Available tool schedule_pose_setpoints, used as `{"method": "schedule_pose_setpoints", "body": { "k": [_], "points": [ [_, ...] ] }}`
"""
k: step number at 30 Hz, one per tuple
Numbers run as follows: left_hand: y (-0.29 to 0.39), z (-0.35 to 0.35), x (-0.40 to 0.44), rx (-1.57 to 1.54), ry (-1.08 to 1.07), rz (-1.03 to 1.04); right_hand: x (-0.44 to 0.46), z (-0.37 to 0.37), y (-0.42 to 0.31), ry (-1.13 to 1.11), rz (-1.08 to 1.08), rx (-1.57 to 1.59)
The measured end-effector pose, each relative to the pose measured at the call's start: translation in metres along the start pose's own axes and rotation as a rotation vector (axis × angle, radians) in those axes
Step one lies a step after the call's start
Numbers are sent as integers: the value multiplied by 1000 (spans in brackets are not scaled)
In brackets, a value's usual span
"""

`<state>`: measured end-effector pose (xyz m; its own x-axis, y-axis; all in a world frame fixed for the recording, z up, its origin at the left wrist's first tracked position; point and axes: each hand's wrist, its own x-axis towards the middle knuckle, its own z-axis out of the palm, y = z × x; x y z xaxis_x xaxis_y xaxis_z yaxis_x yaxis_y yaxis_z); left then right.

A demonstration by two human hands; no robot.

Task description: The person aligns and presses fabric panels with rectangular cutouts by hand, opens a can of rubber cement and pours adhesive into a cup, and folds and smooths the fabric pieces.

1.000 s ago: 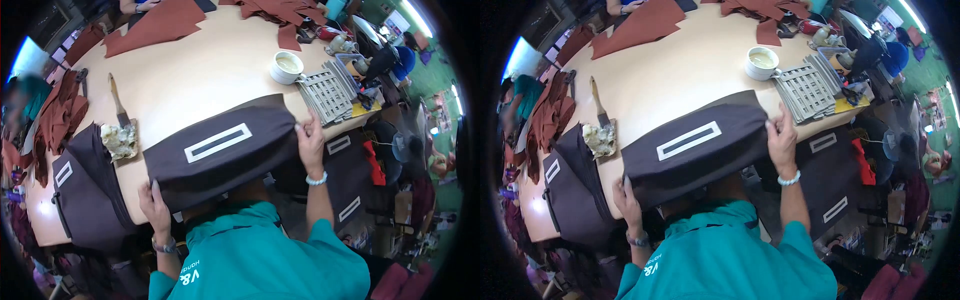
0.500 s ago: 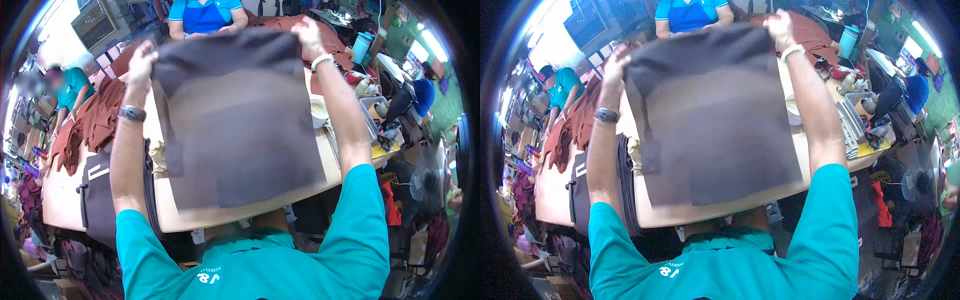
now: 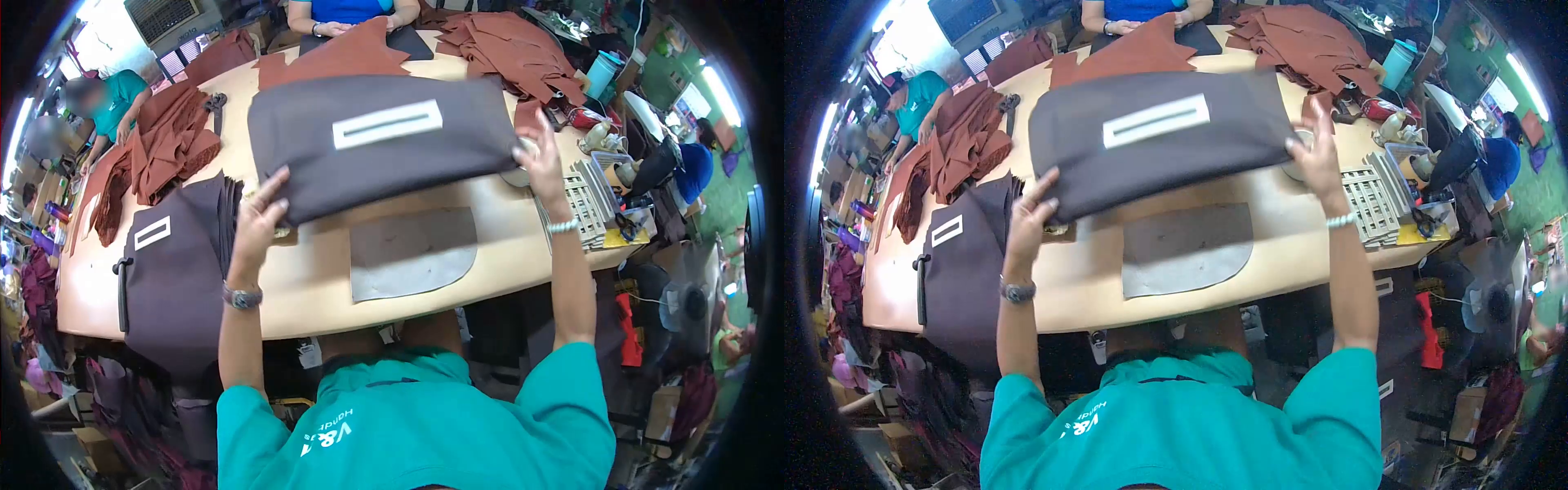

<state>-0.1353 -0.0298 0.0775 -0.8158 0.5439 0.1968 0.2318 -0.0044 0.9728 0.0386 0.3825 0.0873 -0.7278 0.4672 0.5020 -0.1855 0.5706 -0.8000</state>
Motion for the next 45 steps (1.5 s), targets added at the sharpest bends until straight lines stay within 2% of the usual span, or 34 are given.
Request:
{"method": "schedule_pose_setpoints", "body": {
  "k": [2,4,7,9,10,13,16,19,22,23,27,30,32,35,38,40,45],
  "points": [
    [-23,8,-30,42,-21,-61,-44,4,-10,-20,195,52],
    [-31,17,-62,68,-46,-118,-84,-2,5,-41,168,-137],
    [-33,27,-106,48,-156,-212,-135,-11,-16,-64,307,-302],
    [-26,30,-125,-14,-207,-311,-153,-17,-26,-102,444,-285],
    [-27,31,-125,13,-192,-287,-158,-16,-32,-97,518,-252],
    [-25,33,-108,57,-143,-245,-152,-8,0,-25,190,-342],
    [-30,38,-68,61,-68,-267,-116,9,10,-16,262,-334],
    [-54,41,-33,208,-102,-159,-90,30,19,-30,115,-495],
    [-64,48,-13,226,-29,-114,-77,47,27,72,-43,-487],
    [-71,49,-6,298,12,-48,-74,51,27,95,-28,-468],
    [-73,63,13,405,44,-70,-78,47,34,132,0,-543],
    [-95,71,29,452,12,99,-96,23,27,154,30,-603],
    [-78,83,31,410,-48,4,-108,4,24,158,28,-677],
    [-61,92,37,392,-96,-54,-107,-8,3,188,139,-658],
    [-60,85,41,521,50,112,-84,2,-4,206,-42,-585],
    [-64,72,42,704,145,151,-67,18,7,195,-144,-542],
    [-74,53,46,945,167,8,-21,70,40,60,-294,-586]
  ]
}}
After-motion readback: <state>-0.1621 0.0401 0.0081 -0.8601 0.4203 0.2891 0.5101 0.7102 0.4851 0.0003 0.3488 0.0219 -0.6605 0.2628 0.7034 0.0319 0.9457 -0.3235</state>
